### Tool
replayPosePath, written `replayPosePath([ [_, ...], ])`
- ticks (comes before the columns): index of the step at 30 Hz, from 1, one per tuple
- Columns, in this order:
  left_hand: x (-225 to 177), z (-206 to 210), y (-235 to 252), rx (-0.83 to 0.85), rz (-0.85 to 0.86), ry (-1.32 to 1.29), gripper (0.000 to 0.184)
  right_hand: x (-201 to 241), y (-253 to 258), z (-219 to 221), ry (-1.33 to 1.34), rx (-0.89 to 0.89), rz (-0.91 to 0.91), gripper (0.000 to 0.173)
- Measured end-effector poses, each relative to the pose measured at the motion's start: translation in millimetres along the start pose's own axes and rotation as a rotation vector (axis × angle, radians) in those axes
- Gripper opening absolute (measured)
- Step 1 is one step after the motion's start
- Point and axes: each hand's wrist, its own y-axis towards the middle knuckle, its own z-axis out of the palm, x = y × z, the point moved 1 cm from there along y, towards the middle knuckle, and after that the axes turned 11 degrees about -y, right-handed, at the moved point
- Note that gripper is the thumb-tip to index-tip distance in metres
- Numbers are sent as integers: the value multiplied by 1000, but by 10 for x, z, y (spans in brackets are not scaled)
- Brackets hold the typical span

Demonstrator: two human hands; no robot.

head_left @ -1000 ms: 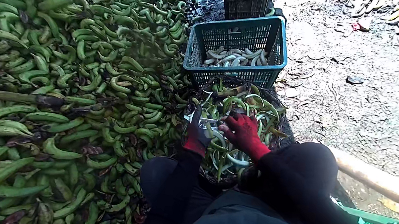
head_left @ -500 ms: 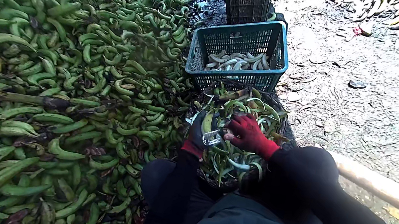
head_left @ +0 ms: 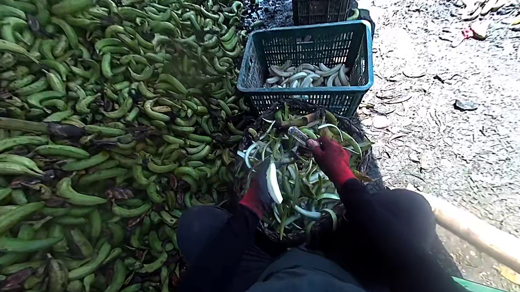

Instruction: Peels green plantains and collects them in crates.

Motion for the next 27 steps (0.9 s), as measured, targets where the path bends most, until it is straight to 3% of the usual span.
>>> replayPosePath([
  [2,-85,-183,96,-39,-9,339,44,-48,-15,-100,89,-97,32,56],
  [3,-198,-153,191,-63,-3,312,49,-60,-21,-143,142,-127,41,56],
  [5,-670,187,354,-40,51,-9,53,-103,-47,-178,230,-152,54,57],
  [7,-1278,612,283,98,189,-228,59,-221,-86,-106,310,-180,51,59],
  [10,-1958,874,-34,214,483,-234,56,-304,-78,-39,418,-217,0,60],
  [12,-2185,712,-272,127,678,-211,57,-274,-63,-39,529,-199,-36,57],
  [15,-2187,-120,-569,-95,959,-43,74,-211,-51,21,627,-179,-75,52],
  [18,-1732,-1384,-615,-420,890,65,65,-212,-32,90,636,-161,-121,52],
  [21,-694,-2633,-598,-737,535,258,58,-252,0,194,542,-152,-143,53],
  [24,392,-3423,-830,-845,69,426,58,-159,-96,274,488,-135,-131,49],
  [27,1215,-3930,-1058,-1009,-213,471,59,-111,-248,306,433,-87,-97,51],
])
